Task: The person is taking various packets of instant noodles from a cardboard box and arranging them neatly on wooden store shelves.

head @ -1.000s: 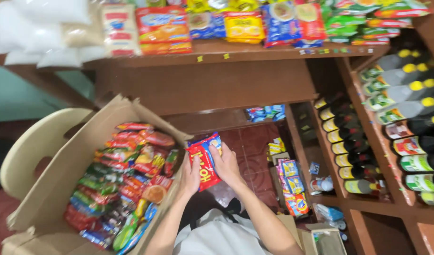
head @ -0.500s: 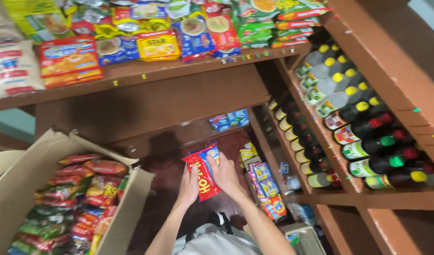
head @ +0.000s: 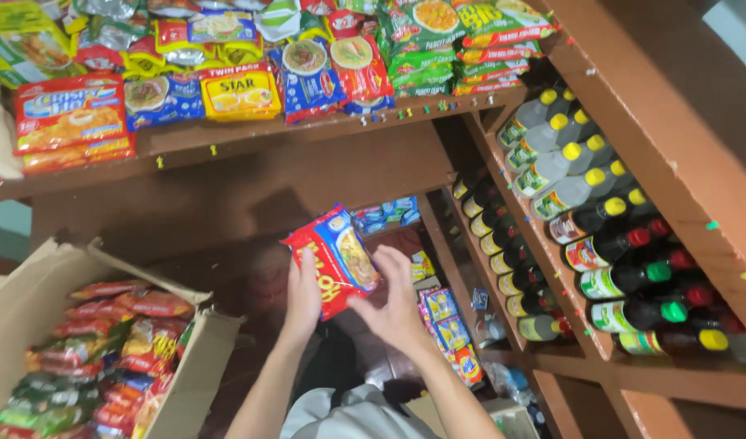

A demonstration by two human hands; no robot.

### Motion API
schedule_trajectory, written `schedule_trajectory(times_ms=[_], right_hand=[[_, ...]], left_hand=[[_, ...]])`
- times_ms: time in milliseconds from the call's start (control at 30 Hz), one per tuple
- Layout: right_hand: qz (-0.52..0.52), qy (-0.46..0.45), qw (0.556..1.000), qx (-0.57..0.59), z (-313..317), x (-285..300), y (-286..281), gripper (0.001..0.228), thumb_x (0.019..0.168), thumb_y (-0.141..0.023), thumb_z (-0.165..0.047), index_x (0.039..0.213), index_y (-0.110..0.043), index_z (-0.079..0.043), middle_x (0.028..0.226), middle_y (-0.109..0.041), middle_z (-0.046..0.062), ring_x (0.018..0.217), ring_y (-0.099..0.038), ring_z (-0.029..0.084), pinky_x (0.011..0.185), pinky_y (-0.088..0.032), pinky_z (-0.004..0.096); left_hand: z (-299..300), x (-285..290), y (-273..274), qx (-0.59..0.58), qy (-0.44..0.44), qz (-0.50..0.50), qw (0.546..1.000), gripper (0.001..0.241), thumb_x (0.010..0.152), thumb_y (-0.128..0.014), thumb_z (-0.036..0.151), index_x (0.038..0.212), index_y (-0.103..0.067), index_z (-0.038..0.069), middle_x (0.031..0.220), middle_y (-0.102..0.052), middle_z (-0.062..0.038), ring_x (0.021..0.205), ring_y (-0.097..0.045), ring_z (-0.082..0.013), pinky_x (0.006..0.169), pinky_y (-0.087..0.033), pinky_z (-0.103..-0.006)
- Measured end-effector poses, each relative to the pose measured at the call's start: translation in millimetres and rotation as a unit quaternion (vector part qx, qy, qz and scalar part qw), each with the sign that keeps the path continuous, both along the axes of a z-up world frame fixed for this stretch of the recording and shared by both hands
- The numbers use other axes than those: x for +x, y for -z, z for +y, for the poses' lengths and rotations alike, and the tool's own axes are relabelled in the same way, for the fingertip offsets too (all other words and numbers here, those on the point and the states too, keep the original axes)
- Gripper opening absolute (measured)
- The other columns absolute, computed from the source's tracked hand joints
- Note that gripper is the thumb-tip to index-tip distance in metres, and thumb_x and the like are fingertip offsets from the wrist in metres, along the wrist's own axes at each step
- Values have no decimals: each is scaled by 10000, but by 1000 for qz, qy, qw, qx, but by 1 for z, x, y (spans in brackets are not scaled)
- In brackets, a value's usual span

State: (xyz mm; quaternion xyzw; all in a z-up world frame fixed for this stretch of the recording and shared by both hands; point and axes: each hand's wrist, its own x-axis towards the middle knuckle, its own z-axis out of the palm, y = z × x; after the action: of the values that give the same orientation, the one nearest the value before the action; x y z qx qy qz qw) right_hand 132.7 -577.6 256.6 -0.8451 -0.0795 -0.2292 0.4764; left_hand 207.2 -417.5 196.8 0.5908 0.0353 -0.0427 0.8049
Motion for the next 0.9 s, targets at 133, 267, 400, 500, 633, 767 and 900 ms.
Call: schedule_trajectory(times_ms=[133, 267, 400, 500, 633, 767, 900], right_hand=[[-46, -31, 989, -139, -12, 27, -17, 840, 681, -938, -197, 1403, -519, -108, 1526, -353, 251, 1345, -430, 483, 1092, -400, 523], [-32, -40, 989, -138, -26, 73, -8, 816, 727, -873, -130, 1455, -504, -126, 1537, -358, 260, 1327, -462, 469, 1093, -427, 515], [-26, -23, 988, -152, -38, 118, -11, 722, 770, -784, -39, 1454, -567, -122, 1526, -412, 255, 1324, -483, 451, 1095, -452, 493], [-55, -22, 986, -154, -44, 145, -18, 690, 770, -764, -24, 1430, -580, -102, 1492, -450, 254, 1291, -496, 432, 1088, -447, 494], [-74, 0, 990, -122, -51, 176, -14, 680, 777, -750, -30, 1429, -578, -111, 1461, -485, 232, 1292, -525, 407, 1092, -465, 469], [-124, 58, 976, -172, -66, 225, -26, 724, 749, -749, -6, 1443, -570, -108, 1473, -453, 233, 1322, -464, 433, 1123, -412, 515], [-143, 142, 943, -265, -77, 267, -42, 781, 704, -747, 28, 1442, -605, -186, 1516, -411, 237, 1361, -369, 436, 1165, -338, 518]], left_hand=[[-12, 43, -26, -6, 5, 18, 1000, 452, 1060, -429, 389, 1340, -515, 44, 1155, -696, -98, 965, -697, -137, 856, -574, -310], [-30, 81, -32, 52, 38, -7, 998, 442, 1069, -435, 382, 1304, -533, 20, 1157, -697, -118, 996, -699, -169, 878, -562, -318], [-36, 116, -44, 121, 58, -84, 987, 452, 1074, -394, 370, 1322, -528, 16, 1291, -610, -142, 1166, -642, -218, 1000, -495, -343], [-29, 139, -58, 141, 72, -166, 973, 468, 1095, -326, 348, 1348, -514, 3, 1388, -515, -160, 1292, -552, -257, 1084, -413, -362], [-13, 153, -67, 171, 59, -239, 954, 435, 1134, -276, 325, 1264, -547, 10, 1361, -514, -162, 1312, -525, -278, 1118, -376, -360], [0, 167, -83, 198, 26, -235, 951, 413, 1129, -301, 319, 1133, -604, 38, 1205, -561, -132, 1170, -568, -260, 1034, -413, -336], [13, 169, -80, 189, -9, -237, 953, 407, 1141, -321, 325, 1112, -602, 33, 1132, -569, -111, 1137, -570, -237, 1038, -403, -319]])
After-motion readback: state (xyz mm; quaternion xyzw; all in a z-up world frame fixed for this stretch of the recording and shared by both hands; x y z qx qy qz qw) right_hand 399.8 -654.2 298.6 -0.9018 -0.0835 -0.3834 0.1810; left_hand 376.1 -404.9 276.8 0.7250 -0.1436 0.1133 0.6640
